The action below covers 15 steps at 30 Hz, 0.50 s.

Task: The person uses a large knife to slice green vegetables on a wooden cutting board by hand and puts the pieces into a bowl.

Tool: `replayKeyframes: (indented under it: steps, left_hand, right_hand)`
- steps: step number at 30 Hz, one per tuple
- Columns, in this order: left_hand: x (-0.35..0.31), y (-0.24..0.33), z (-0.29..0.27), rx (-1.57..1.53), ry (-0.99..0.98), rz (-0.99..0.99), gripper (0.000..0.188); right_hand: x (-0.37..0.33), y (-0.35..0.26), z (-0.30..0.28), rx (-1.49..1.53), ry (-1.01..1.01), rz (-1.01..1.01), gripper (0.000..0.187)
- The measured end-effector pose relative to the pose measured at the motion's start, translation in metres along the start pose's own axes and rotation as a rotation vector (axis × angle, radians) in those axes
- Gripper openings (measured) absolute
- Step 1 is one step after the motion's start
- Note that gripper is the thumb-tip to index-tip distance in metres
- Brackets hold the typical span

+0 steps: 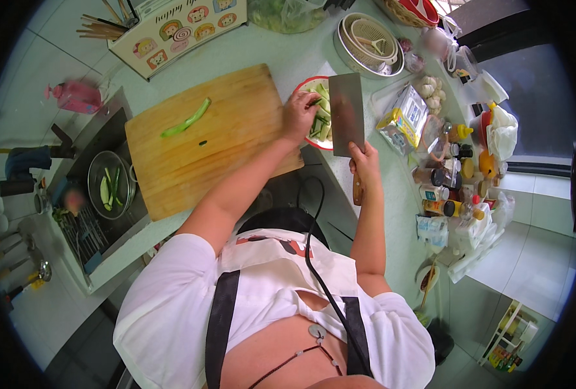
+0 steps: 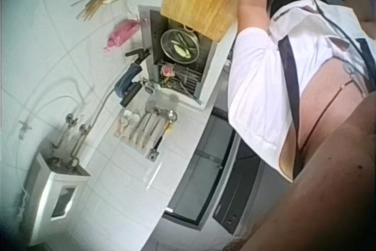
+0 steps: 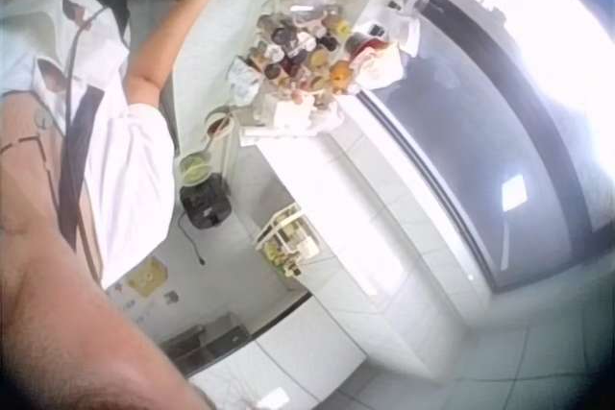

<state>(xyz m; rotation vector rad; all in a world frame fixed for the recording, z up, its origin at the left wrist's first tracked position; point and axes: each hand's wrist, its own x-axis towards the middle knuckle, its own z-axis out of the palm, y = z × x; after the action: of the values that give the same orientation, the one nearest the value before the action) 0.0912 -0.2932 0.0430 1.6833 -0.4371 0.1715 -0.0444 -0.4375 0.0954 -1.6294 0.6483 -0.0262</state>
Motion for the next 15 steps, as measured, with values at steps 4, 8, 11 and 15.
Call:
replayKeyframes:
  steps: [4,8,11,15]
  left_hand:
    - [-0.015,-0.003,-0.063,0.395,-0.157,0.147,0.023]
    - [-0.046,-0.009,-0.123,0.73,-0.483,0.174,0.024]
    - [-0.064,-0.01,-0.148,0.799,-0.556,0.22,0.026]
    - [-0.084,-0.021,-0.158,0.746,-0.437,0.274,0.027]
  right_hand:
    - [-0.005,-0.004,-0.003,-0.023,0.005,-0.044,0.015]
    - [-0.016,-0.014,0.009,-0.113,-0.08,-0.05,0.014]
    - [-0.022,-0.01,0.025,-0.243,-0.135,-0.102,0.013]
    - [-0.028,-0.014,0.046,-0.489,-0.25,-0.187,0.018]
